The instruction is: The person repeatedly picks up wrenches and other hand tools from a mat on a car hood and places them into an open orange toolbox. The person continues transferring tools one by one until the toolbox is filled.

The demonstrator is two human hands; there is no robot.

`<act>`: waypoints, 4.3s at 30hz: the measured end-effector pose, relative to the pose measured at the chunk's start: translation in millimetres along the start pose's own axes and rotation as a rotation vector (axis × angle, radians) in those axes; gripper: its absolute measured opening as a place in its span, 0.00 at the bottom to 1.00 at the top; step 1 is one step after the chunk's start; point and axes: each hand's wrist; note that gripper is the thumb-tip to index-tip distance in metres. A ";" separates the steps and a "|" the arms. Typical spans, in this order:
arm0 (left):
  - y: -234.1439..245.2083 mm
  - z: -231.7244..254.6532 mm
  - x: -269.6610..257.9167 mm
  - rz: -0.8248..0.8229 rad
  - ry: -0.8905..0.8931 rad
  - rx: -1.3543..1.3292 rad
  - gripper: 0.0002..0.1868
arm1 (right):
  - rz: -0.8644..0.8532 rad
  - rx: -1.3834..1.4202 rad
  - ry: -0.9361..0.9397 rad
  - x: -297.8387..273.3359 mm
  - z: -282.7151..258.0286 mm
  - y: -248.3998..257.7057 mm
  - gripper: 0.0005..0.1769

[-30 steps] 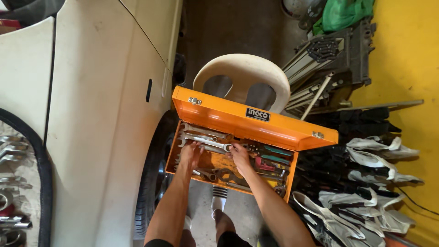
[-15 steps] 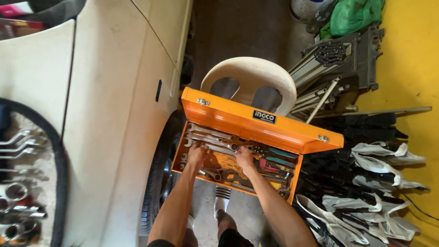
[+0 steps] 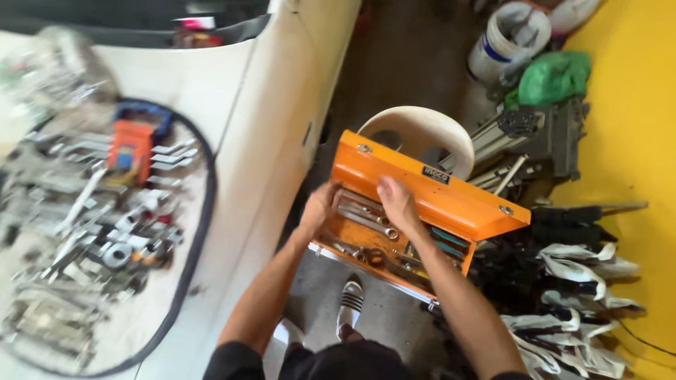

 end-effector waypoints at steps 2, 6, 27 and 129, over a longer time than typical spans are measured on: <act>39.2 41.3 3.3 0.034 -0.106 -0.004 0.15 | 0.020 -0.009 0.140 3.1 -62.7 22.3 0.19; 115.9 95.0 -8.8 0.144 -0.122 -0.019 0.15 | 0.027 0.073 0.381 1.9 -184.2 39.4 0.17; 397.1 16.8 -221.9 0.614 0.086 0.212 0.13 | -0.170 -0.117 0.956 -96.7 -432.7 -198.2 0.23; -113.8 -102.6 -36.9 0.084 0.926 -1.161 0.15 | -0.063 0.813 -0.548 -105.6 107.4 -8.3 0.17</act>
Point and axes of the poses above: each hand's wrist, its own x-axis towards the middle knuckle, its own y-axis out of the back of the hand, z = x × y, and after that the axes turned 10 degrees about -x, right-handed
